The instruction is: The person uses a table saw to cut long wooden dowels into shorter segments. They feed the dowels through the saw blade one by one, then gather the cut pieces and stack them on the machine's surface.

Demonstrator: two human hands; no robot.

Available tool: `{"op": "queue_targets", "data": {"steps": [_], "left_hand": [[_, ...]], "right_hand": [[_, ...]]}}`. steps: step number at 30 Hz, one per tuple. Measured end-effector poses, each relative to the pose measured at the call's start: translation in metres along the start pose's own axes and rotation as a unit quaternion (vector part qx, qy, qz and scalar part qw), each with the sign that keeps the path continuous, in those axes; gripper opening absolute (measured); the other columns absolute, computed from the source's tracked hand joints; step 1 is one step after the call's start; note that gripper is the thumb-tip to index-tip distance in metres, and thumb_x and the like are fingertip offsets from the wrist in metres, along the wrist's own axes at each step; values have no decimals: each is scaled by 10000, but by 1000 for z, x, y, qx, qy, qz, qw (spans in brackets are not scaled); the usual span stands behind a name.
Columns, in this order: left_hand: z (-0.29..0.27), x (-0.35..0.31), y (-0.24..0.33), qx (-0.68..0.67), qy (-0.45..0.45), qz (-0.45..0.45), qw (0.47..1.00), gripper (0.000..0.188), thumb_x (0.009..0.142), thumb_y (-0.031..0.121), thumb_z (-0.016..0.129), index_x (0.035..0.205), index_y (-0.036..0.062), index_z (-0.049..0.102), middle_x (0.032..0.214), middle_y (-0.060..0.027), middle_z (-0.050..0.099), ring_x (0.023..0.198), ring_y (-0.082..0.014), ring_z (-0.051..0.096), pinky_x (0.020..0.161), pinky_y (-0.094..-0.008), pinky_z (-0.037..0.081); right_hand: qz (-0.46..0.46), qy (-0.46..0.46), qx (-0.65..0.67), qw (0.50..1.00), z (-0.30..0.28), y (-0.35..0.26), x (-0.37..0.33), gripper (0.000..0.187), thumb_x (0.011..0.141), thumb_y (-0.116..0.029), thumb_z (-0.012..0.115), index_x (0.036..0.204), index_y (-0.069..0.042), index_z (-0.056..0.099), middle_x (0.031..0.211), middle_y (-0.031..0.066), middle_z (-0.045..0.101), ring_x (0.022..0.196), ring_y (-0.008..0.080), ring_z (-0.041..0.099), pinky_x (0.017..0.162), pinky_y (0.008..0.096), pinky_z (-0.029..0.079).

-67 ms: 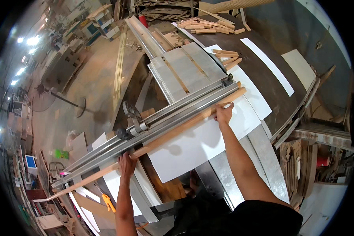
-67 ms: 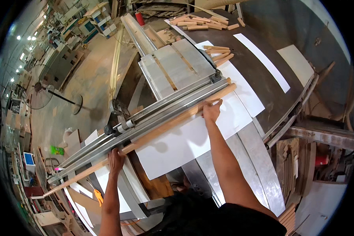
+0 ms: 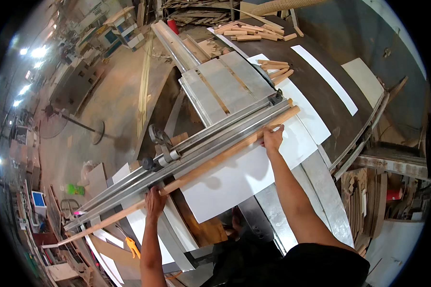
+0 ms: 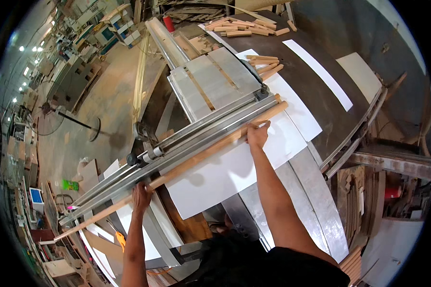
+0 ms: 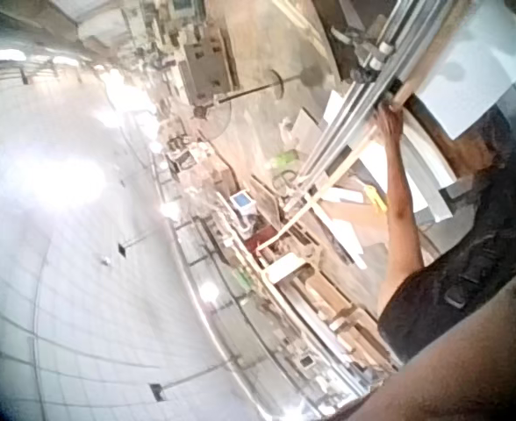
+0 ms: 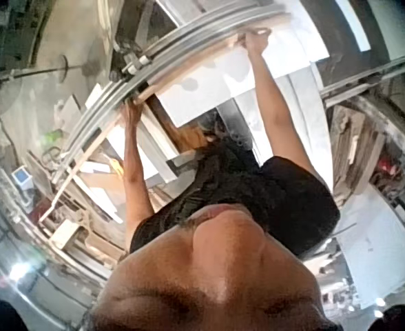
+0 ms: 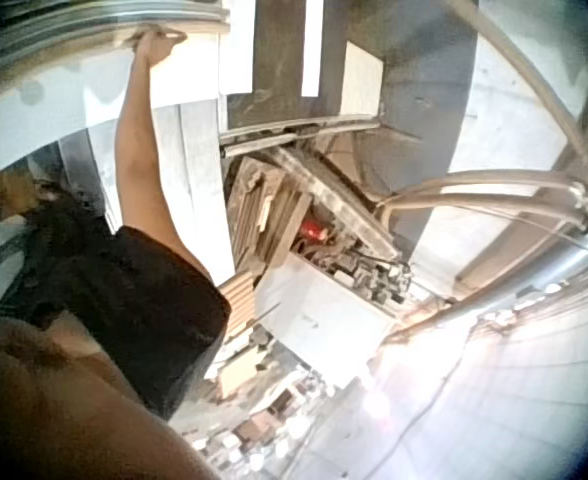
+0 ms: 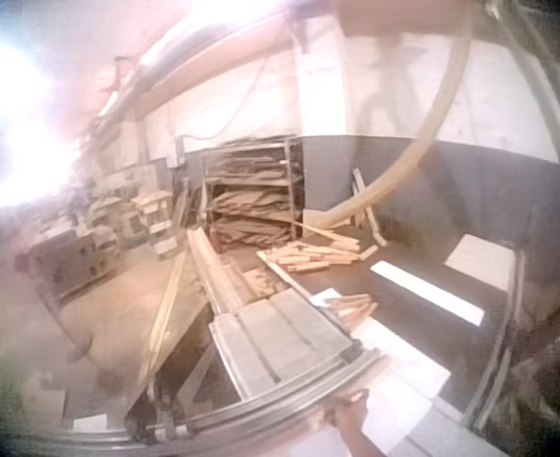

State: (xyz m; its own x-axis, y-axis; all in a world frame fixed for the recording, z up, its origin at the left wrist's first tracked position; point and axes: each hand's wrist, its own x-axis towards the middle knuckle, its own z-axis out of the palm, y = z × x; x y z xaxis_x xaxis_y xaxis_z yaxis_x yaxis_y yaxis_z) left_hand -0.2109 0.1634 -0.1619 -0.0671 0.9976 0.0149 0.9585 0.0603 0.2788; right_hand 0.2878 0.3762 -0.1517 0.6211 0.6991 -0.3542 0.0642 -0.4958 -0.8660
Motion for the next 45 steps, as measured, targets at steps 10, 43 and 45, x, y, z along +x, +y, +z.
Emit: {"op": "queue_targets", "data": {"steps": [10,43,45], "left_hand": [[12,2,52,47,212,76,973,357,854,163,750,1165,76,600,1232,-152,584,1177,-382,530,1011,-528,397],[64,137,217,36,88,214,972,798,842,531,698,1390,-1,470,1309,-147,508,1265,-323,466,1082,-522,319],[63,138,217,29,92,213,972,802,829,517,716,1387,-5,472,1313,-150,508,1266,-325,471,1082,-516,321]], "right_hand": [[-33,-18,-40,998,1,0,8,608,1020,-202,501,1542,-11,254,768,157,684,443,229,625,370,356,524],[-52,-24,-9,998,4,31,71,643,918,-337,691,1434,-39,448,1014,184,717,718,216,700,504,299,522],[-50,2,-44,998,8,26,67,578,930,-346,676,1391,-42,506,984,175,720,674,212,691,471,287,507]]}}
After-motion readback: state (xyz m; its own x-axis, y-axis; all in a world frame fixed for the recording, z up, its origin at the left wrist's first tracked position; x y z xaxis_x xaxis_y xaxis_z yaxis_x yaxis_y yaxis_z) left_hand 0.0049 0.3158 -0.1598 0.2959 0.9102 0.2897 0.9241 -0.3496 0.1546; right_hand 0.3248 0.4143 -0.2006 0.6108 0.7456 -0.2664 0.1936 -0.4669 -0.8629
